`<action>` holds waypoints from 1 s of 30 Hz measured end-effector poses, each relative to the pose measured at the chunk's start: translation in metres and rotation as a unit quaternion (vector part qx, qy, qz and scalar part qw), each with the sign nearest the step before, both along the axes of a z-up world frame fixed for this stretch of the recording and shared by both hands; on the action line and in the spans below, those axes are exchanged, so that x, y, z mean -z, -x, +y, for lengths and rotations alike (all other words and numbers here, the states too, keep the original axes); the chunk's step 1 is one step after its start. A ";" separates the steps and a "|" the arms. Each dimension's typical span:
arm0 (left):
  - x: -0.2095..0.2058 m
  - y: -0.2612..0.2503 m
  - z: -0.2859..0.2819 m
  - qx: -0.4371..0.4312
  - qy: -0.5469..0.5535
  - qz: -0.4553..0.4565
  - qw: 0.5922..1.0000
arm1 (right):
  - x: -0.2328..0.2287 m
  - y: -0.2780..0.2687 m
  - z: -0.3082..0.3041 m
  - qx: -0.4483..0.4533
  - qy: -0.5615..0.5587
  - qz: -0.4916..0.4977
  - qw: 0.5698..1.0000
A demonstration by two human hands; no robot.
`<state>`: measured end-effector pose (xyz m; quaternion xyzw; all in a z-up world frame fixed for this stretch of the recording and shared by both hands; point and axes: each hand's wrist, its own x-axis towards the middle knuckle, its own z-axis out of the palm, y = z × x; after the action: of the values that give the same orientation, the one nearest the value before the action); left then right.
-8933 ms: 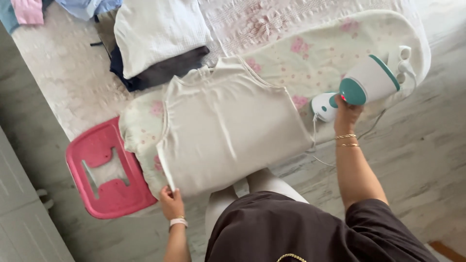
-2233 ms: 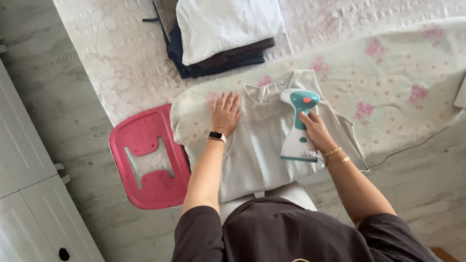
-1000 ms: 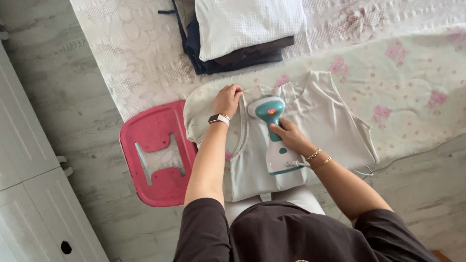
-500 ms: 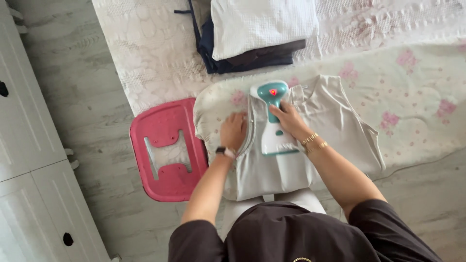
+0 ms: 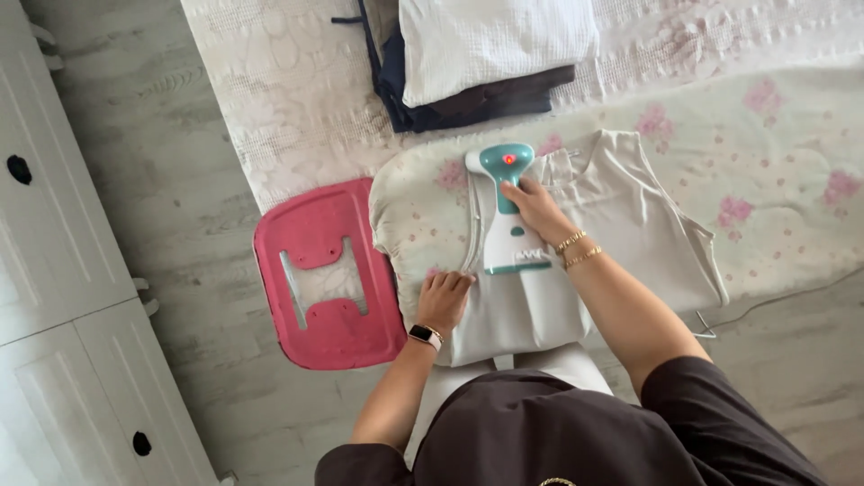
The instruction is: Steaming and folding various pieces of clothing on an ironing board using a handheld clothes steamer.
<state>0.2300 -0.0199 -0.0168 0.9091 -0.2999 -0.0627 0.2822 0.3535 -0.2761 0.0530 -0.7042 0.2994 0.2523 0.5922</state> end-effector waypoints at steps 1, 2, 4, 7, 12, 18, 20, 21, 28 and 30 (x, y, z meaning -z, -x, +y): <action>0.001 0.001 0.000 0.003 0.001 -0.001 1.000 | -0.003 -0.002 0.001 -0.002 0.007 -0.004 1.000; 0.001 0.000 0.001 0.009 0.002 -0.003 1.000 | -0.005 0.004 0.002 0.004 0.008 -0.006 1.000; 0.000 -0.002 0.003 0.017 0.007 -0.011 1.000 | -0.011 0.015 0.004 0.014 -0.001 -0.010 1.000; 0.000 0.003 0.006 0.031 0.019 -0.013 0.999 | -0.017 0.089 -0.001 0.037 -0.007 -0.002 0.999; -0.002 -0.003 0.010 0.058 0.018 -0.005 0.998 | -0.065 0.152 -0.013 0.175 -0.101 0.012 0.979; -0.008 -0.003 0.009 0.065 -0.003 -0.008 0.998 | -0.035 0.158 -0.051 0.206 -0.074 -0.020 0.976; -0.011 -0.003 0.008 0.057 -0.005 -0.012 0.998 | -0.033 0.144 -0.058 0.210 -0.071 -0.027 0.975; -0.011 -0.002 0.007 0.049 -0.002 -0.017 0.999 | -0.036 0.135 -0.059 0.233 -0.086 -0.025 0.968; -0.018 0.005 -0.008 0.001 -0.014 0.001 1.000 | -0.011 0.124 -0.085 0.077 -0.014 0.005 0.997; -0.019 0.006 -0.022 -0.013 -0.011 -0.025 1.000 | -0.037 0.111 -0.089 0.139 -0.041 0.016 0.989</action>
<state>0.2239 -0.0424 0.0020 0.9173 -0.2943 -0.0395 0.2652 0.2421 -0.3656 0.0896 -0.6264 0.3932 0.1903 0.6456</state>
